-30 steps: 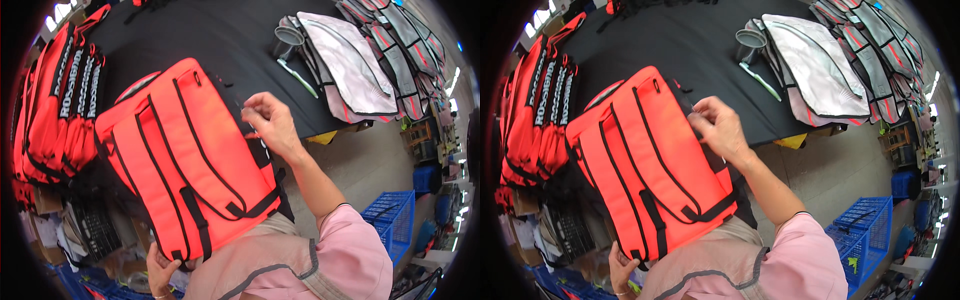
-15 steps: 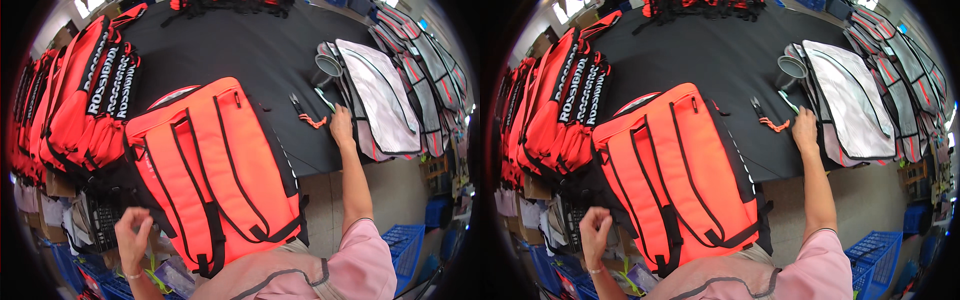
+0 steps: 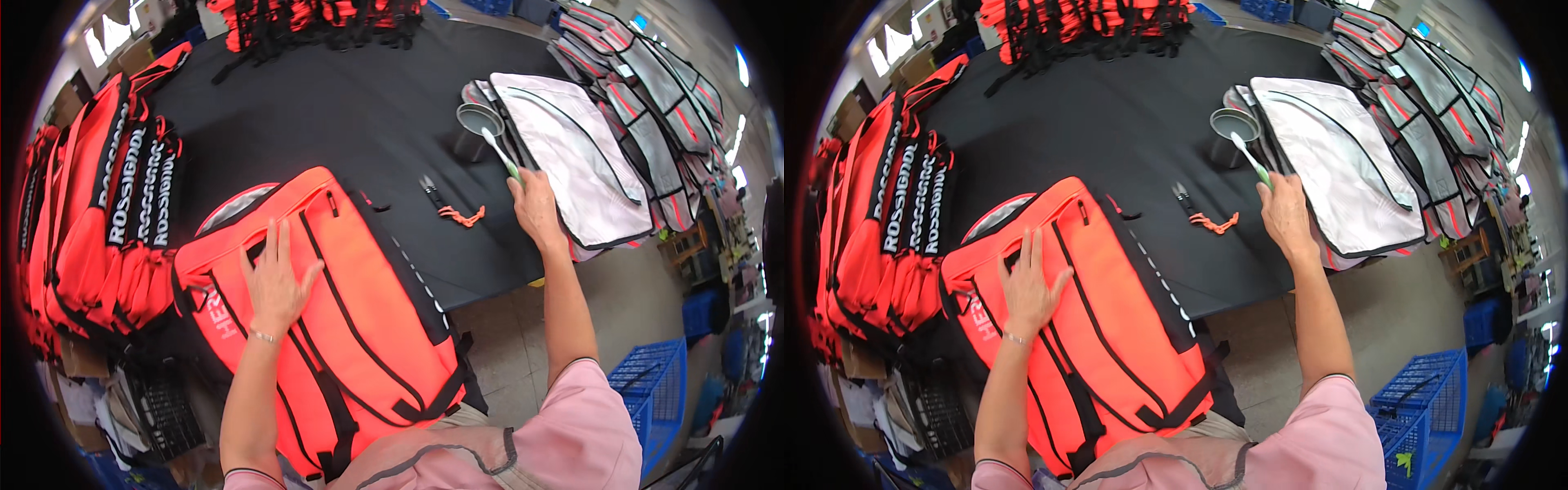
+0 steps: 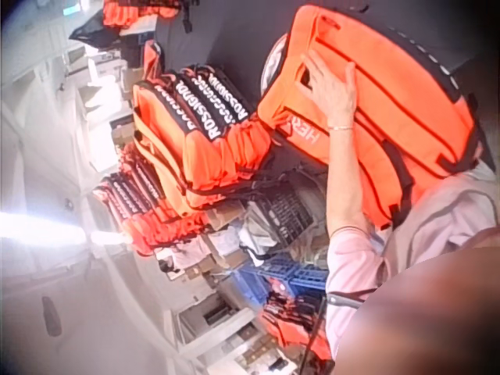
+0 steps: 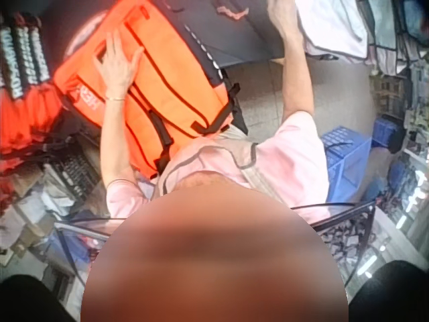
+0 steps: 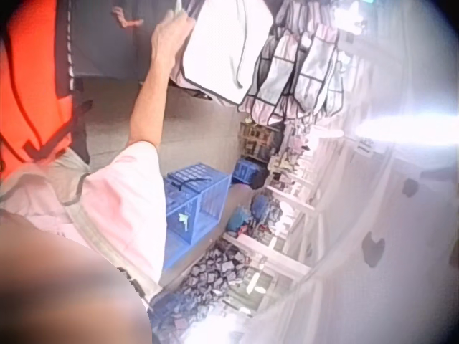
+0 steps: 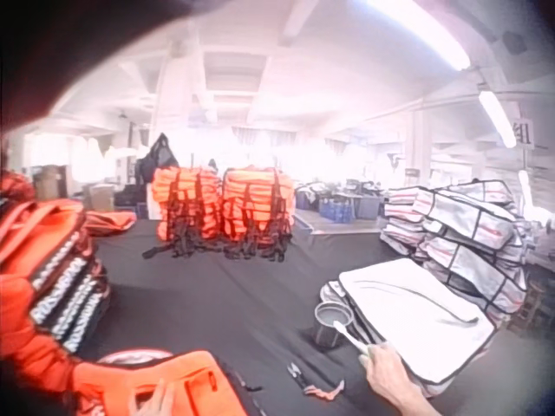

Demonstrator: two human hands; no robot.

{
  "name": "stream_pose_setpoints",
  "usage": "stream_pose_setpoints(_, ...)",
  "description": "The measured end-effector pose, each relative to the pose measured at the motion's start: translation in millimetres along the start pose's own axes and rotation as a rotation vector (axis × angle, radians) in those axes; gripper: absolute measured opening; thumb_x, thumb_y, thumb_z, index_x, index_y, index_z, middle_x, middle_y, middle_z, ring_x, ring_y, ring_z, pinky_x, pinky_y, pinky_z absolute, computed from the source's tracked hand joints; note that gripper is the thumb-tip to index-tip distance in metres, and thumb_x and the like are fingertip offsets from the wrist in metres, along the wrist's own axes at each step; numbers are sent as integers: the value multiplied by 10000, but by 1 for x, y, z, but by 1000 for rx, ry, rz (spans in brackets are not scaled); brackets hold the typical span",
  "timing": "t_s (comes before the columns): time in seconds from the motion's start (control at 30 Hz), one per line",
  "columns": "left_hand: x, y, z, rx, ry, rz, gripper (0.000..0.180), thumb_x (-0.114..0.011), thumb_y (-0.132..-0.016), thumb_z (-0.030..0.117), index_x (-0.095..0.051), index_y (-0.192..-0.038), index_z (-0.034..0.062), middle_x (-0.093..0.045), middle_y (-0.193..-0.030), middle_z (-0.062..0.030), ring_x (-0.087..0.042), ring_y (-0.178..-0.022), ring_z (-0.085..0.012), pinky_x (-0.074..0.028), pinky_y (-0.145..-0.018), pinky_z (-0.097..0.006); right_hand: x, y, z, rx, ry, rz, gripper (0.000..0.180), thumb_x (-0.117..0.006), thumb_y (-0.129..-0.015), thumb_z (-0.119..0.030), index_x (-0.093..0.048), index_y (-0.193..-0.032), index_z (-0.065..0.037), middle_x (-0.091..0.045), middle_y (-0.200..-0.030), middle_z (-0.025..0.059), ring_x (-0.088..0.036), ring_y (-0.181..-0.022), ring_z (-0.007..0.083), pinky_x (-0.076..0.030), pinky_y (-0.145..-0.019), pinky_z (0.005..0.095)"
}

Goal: Inspecting and cleaning a red and black backpack in a factory or warehouse setting.

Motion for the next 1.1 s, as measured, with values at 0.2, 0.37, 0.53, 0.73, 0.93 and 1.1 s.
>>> stream_pose_setpoints(0.2, -11, 31, 16, -78, 39, -43, 863, -618, -865, 554, -302, -1526, 99, -286, -1580, -138, -284, -1439, -354, -115, -1182, -554, 29, -76, 6, 22, 67, 85, 165, -611, -896, -127, -684, -1016, -39, -659, -920, 265, -632, -890, 447, -494, -789, 491)
stream_pose_setpoints(0.37, -9, 39, 10, -82, 99, 45, 723, -633, -896, 446, -400, -1474, 80, -321, -1561, -145, -316, -1423, -362, -153, -1179, -550, 5, -112, 3, -113, 387, -272, 211, -614, -878, -214, -730, -1020, -110, -709, -922, 187, -678, -917, 377, -530, -795, 465)
stream_pose_setpoints(0.53, 17, 69, -19, 223, 721, 286, 468, -604, -918, 121, -512, -1368, 32, -407, -1493, -177, -388, -1386, -334, -237, -1167, -466, -25, -119, 20, -104, 465, -288, 208, -606, -874, -217, -741, -975, -95, -712, -931, 195, -689, -890, 381, -538, -795, 473)
stream_pose_setpoints(0.73, 75, 169, -43, 590, 180, 243, 936, -777, -745, 180, -270, -1525, 76, -206, -1582, -213, -203, -1454, -392, -193, -1178, -488, 4, -112, 17, -134, 353, -219, 220, -588, -888, -213, -733, -976, -74, -705, -915, 218, -681, -885, 406, -533, -791, 482)
stream_pose_setpoints(0.93, 35, 263, -36, 764, 547, -148, 1215, -853, -649, 249, -73, -1566, 78, -255, -1519, -328, -252, -1421, -458, -246, -1167, -482, -16, -86, 39, -176, 292, -204, 212, -547, -909, -164, -708, -960, -35, -688, -909, 261, -673, -894, 444, -524, -789, 528)
stream_pose_setpoints(1.1, 39, 246, -28, 622, 550, -41, 1104, -785, -671, 62, -133, -1561, 93, -363, -1484, -287, -378, -1362, -435, -306, -1144, -458, -5, -75, 35, -214, 123, -45, 232, -518, -930, -164, -699, -976, -26, -681, -936, 275, -661, -903, 461, -524, -803, 520)
Point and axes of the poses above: each hand's wrist, its own y-axis away from the middle knuckle, its own x-axis out of the back of the hand, z = x × y, the point moved 4 cm from there along -y, towards the middle knuckle
